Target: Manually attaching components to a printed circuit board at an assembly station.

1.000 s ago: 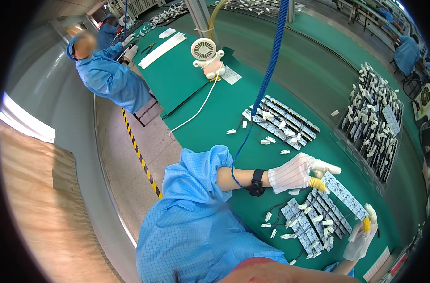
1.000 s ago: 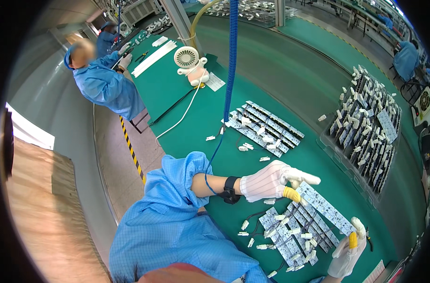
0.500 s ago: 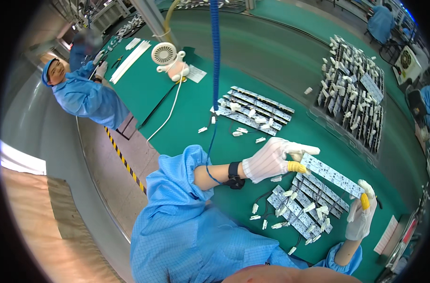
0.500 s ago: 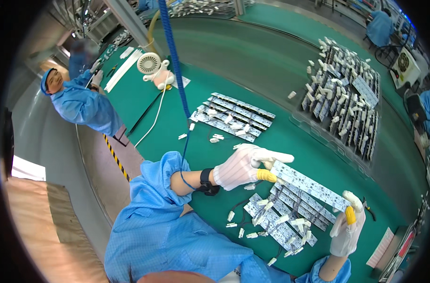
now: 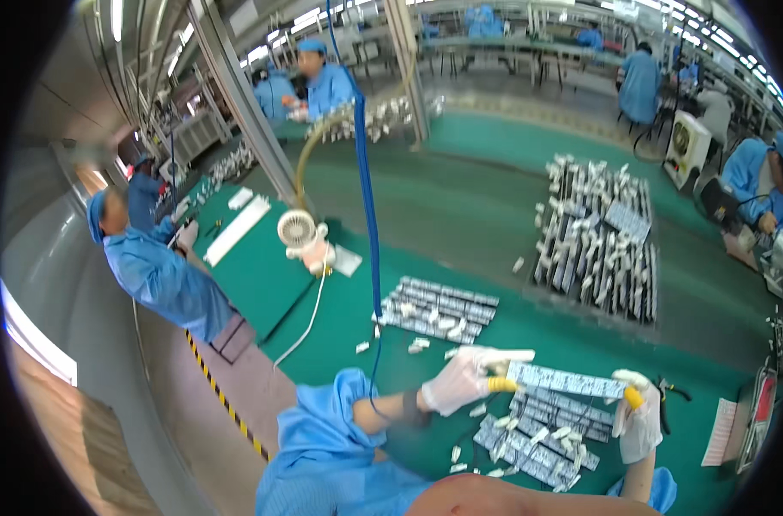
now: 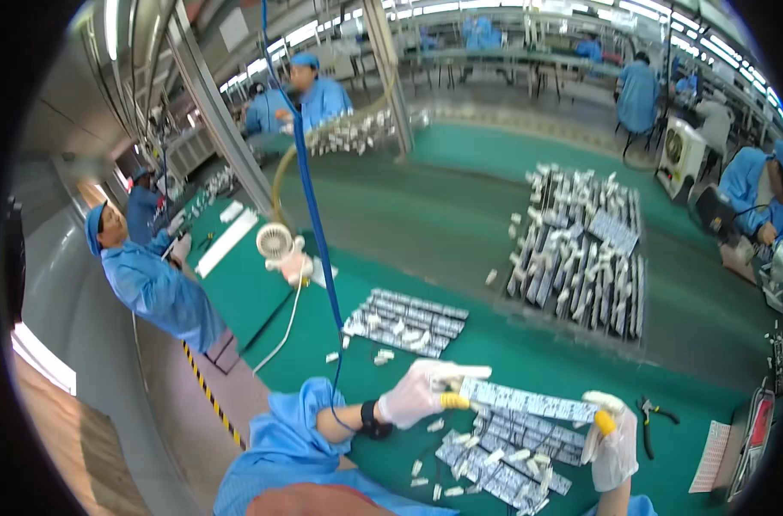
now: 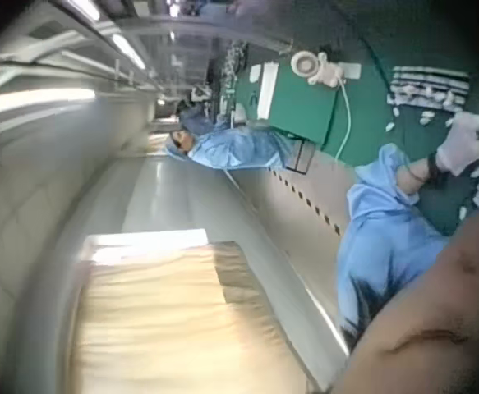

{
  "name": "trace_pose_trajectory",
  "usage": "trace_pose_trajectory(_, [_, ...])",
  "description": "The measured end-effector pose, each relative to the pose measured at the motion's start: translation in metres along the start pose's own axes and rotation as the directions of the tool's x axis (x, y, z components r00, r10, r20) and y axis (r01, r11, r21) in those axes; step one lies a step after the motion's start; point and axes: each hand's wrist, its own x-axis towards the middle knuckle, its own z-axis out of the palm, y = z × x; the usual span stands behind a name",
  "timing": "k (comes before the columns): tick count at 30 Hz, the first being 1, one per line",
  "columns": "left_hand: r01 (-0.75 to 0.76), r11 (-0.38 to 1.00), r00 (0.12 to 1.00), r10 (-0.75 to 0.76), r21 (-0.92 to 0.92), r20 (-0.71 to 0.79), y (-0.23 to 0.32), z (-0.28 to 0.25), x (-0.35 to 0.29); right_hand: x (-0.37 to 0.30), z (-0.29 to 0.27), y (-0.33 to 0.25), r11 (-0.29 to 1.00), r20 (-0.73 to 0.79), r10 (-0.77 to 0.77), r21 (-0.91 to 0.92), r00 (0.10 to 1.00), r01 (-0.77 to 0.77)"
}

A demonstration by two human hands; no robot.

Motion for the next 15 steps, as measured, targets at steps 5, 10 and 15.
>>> trace_pose_trajectory(5, [0.01,0.997,1.0,-0.01,-0.075,-0.008,-0.006,0.007,-0.003,-0.006,0.007,-0.008,0.997,-0.073,0.0,-0.073,0.997,-0.005])
trace_pose_trajectory(10, [0.188,0.965,0.98,-0.174,-0.182,0.094,-0.009,-0.002,0.005,-0.001,0.009,-0.007,0.986,-0.051,-0.078,-0.153,0.996,0.069])
trace_pose_trajectory(15, [0.156,0.959,0.985,-0.169,-0.237,-0.039,-0.024,-0.003,0.011,0.017,0.013,-0.011,0.999,-0.002,-0.036,-0.039,0.999,0.036])
